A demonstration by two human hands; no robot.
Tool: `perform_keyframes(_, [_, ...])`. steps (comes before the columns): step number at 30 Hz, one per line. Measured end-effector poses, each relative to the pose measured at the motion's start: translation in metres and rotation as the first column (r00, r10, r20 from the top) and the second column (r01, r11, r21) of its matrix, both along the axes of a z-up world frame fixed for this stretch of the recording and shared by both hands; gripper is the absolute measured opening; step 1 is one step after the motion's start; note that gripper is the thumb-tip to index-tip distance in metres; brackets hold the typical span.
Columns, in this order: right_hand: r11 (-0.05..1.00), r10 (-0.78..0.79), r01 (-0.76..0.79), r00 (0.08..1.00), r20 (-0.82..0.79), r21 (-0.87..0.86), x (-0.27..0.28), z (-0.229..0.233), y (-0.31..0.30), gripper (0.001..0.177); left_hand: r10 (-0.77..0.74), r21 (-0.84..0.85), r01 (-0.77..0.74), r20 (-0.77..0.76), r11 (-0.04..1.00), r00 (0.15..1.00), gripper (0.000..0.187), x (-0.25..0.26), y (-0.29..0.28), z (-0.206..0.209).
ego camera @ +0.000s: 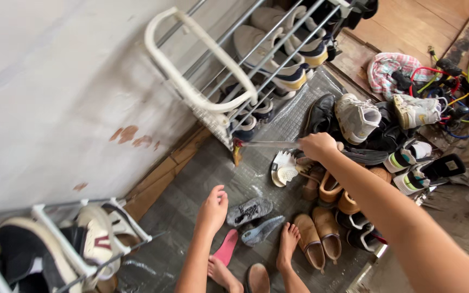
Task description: The person organizes various shoes by placing them onto a metal shoe rack. They also use a broom to sweep dust and debris from the floor and the rack itself. The task involves handling multiple pairs of shoes and cleaning the immediate area.
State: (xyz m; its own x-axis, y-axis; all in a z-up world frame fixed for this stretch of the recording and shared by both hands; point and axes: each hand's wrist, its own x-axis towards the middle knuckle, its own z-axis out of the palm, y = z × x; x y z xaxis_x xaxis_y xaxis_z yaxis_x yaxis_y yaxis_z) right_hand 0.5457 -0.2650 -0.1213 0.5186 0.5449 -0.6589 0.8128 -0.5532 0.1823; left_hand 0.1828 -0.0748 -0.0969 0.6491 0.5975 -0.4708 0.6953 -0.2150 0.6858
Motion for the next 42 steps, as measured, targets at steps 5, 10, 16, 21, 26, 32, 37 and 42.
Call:
perform_keyframes(5, [0.964, -0.264, 0.263, 0.965, -0.004, -0.032, 0.085, -0.013, -0.063, 0.028, 0.019, 0.009, -0.018, -0.064, 1.0, 0.998, 0.041, 0.028, -0.005, -0.013])
perform_keyframes(10, [0.979, -0.202, 0.201, 0.978, 0.051, 0.025, 0.104, 0.051, -0.119, 0.032, -0.024, -0.026, 0.02, -0.165, 0.999, 0.986, 0.042, 0.052, -0.025, 0.002])
perform_keyframes(16, [1.0, 0.017, -0.017, 0.998, -0.054, 0.007, 0.07, 0.01, -0.059, 0.031, -0.064, -0.044, 0.058, -0.137, 0.997, 0.989, 0.041, 0.108, -0.059, 0.003])
perform_keyframes(21, [0.973, -0.145, 0.149, 0.989, -0.038, 0.175, 0.088, -0.081, -0.035, 0.032, -0.068, -0.105, 0.06, -0.071, 0.993, 0.995, 0.042, 0.136, -0.076, -0.022])
perform_keyframes(26, [0.894, -0.394, 0.396, 0.918, -0.052, 0.21, 0.125, -0.097, -0.081, 0.028, -0.095, -0.106, 0.082, -0.129, 0.991, 0.987, 0.041, 0.142, -0.082, -0.025])
perform_keyframes(32, [0.802, -0.55, 0.558, 0.829, -0.102, 0.212, 0.107, -0.073, -0.132, 0.036, -0.121, -0.083, 0.108, -0.18, 0.991, 0.976, 0.042, 0.146, -0.084, -0.009])
perform_keyframes(37, [0.766, -0.635, 0.643, 0.759, -0.141, 0.011, 0.106, -0.03, -0.187, 0.041, -0.135, -0.092, 0.122, -0.153, 0.988, 0.979, 0.043, 0.163, -0.089, 0.004])
perform_keyframes(42, [0.733, -0.676, 0.672, 0.737, 0.006, 0.101, 0.13, 0.022, -0.2, 0.041, -0.144, -0.079, 0.136, -0.106, 0.988, 0.984, 0.043, 0.175, -0.089, 0.02])
